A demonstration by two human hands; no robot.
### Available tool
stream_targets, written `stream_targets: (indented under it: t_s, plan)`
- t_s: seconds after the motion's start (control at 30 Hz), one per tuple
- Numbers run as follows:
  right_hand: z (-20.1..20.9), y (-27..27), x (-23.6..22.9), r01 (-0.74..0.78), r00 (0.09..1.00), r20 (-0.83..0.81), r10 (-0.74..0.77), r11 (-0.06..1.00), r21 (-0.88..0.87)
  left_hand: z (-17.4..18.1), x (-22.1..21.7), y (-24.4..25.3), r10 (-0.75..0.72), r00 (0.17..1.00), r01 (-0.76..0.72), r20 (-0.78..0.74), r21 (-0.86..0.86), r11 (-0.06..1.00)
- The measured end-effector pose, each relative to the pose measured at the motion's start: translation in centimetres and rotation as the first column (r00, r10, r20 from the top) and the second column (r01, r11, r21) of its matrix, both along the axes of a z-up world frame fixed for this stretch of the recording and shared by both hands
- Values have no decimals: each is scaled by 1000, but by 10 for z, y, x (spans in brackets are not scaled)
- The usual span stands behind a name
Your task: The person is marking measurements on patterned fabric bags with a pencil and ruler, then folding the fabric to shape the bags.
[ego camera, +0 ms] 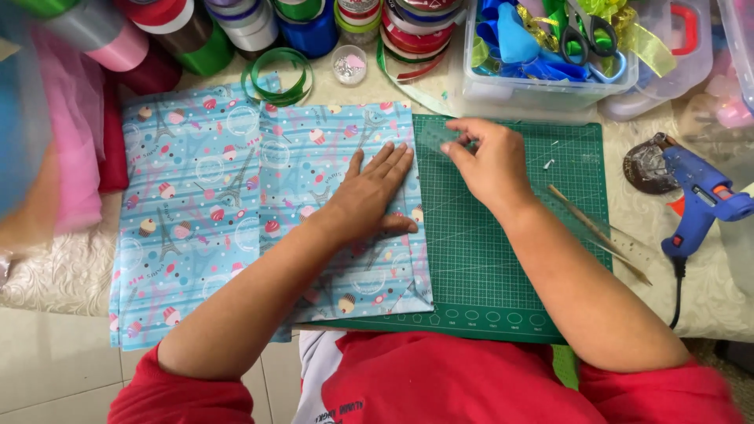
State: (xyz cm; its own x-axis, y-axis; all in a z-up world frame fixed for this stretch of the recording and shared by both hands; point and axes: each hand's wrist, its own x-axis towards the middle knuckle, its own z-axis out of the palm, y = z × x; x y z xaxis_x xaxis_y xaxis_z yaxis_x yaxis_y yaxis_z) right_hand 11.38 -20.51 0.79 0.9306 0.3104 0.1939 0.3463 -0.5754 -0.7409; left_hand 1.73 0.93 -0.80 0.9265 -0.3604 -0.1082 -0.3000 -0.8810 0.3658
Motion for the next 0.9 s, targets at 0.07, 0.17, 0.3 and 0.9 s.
stream_targets:
  t_s: [0.07,0.17,0.3,0.9]
  plan:
    - [-1,-5,-4,-41,999,-30,41,999,0,-1,11,0,8,1000,-8,12,-24,1000]
    - [6,-3,-11,-133,990,-47,133,991,9,-2,21,0,14,1000,-13,20,-46,999]
    - [-9,-1,-11,-228,964,138,228,973,-13,2,17,-2,16,1000,-16,18,19,1000]
    - [1,-26,-57,-338,917,170,362,929,-152,3,20,-2,17,1000,-16,-22,31,999]
